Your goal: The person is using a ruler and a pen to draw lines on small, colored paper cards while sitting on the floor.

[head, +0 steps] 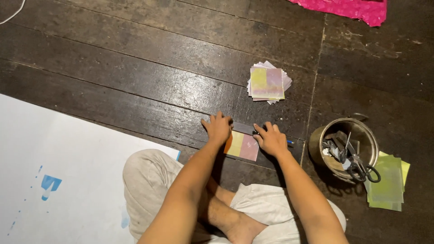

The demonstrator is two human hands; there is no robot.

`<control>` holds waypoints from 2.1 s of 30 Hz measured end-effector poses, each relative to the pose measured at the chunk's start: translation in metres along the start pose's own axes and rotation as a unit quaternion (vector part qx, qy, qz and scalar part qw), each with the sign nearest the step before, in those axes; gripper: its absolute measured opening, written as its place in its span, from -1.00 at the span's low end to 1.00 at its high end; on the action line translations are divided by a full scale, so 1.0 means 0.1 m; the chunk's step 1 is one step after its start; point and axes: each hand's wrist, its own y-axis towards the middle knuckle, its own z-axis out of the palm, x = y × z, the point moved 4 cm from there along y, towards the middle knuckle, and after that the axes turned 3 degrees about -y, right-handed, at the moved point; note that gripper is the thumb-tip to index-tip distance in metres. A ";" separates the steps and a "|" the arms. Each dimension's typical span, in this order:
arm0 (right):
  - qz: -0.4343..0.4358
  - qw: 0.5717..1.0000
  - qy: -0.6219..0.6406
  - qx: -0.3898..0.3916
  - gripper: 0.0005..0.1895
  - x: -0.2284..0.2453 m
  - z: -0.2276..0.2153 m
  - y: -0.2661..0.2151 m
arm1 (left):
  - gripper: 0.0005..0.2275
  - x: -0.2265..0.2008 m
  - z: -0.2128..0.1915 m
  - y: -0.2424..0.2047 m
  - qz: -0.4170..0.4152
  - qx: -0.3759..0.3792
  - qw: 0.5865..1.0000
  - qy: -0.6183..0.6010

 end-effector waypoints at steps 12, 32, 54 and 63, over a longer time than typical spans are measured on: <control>0.001 0.882 0.389 -0.264 -0.60 0.21 -0.60 -0.24 | -0.66 0.01 -0.43 0.21 -0.134 0.083 0.982 -0.106; 0.055 0.825 0.480 -0.292 -0.84 0.87 -0.19 -0.12 | -0.70 0.07 -0.26 0.30 -0.146 0.103 0.977 -0.113; 0.059 0.832 0.464 -0.299 -0.87 0.95 -0.24 -0.05 | -0.74 0.04 -0.38 0.26 -0.146 0.101 0.977 -0.119; 0.091 0.838 0.454 -0.290 -0.83 0.74 -0.18 -0.19 | -0.79 0.02 -0.48 0.19 -0.143 0.103 0.976 -0.124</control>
